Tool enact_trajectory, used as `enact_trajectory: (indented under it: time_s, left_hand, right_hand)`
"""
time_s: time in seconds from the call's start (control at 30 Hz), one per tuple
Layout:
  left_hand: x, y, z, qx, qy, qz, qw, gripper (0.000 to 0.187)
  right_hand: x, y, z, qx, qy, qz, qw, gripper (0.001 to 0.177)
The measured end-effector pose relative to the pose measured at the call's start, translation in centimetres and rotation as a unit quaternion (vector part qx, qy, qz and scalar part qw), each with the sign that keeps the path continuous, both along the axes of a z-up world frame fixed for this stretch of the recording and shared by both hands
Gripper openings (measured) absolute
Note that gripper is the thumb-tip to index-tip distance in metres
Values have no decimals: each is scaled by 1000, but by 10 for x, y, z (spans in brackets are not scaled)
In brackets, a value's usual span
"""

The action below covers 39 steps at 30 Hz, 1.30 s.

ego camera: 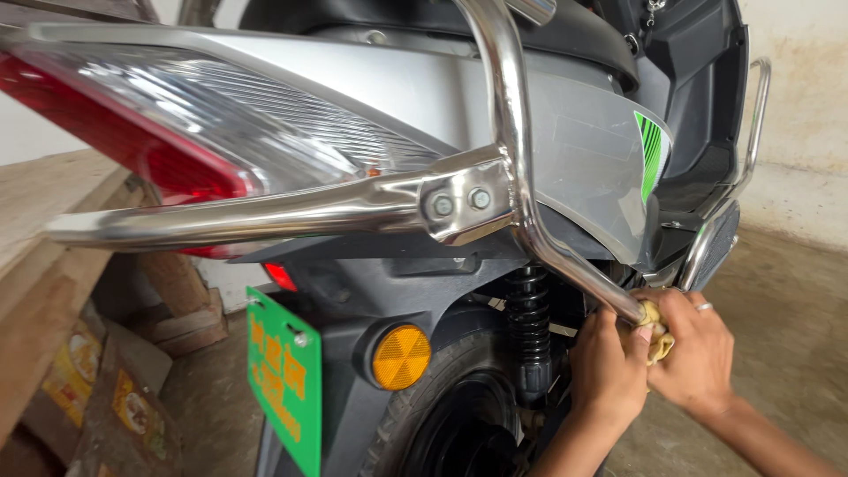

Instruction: The person wipes the rear section of a motorcycle using a yellow cloth. They clean the rear fender, the area around the orange reflector, the suspension spring, the rear tire, and the chrome luggage rack.

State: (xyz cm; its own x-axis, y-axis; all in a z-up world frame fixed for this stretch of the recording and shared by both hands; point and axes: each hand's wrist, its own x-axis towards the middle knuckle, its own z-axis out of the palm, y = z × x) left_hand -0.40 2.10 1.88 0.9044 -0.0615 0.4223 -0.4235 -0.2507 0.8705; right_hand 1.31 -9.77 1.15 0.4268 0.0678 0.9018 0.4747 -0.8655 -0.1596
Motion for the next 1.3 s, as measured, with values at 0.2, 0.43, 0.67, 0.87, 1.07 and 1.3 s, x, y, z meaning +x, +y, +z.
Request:
enact_trajectory:
  time_s: [0.2,0.43,0.67,0.87,1.07,1.3]
  left_hand:
    - [-59,46,79,-16,-149,162,975,36]
    - [-87,79,136,-307,-266,74,911,47]
    - [-82,72,119,-358,-250,26,899,47]
    - [-73,66,107,-369,-221,28,902,44]
    - [-71,70,94,-370,-142,30,918,28]
    - [-85,94,106,-330,-153,69,929,16]
  right_hand:
    - [-46,71,83,24,-77,53,995,28]
    - [-74,133,140,120,-182,137,966,26]
    - [-64,121,131,116,-130,146,974,24]
    - [-53,100,116,120,-97,185,971,25]
    - [-46,83,98,119,-90,208,967,26]
    - [-74,109,121,196,-40,183,963,30]
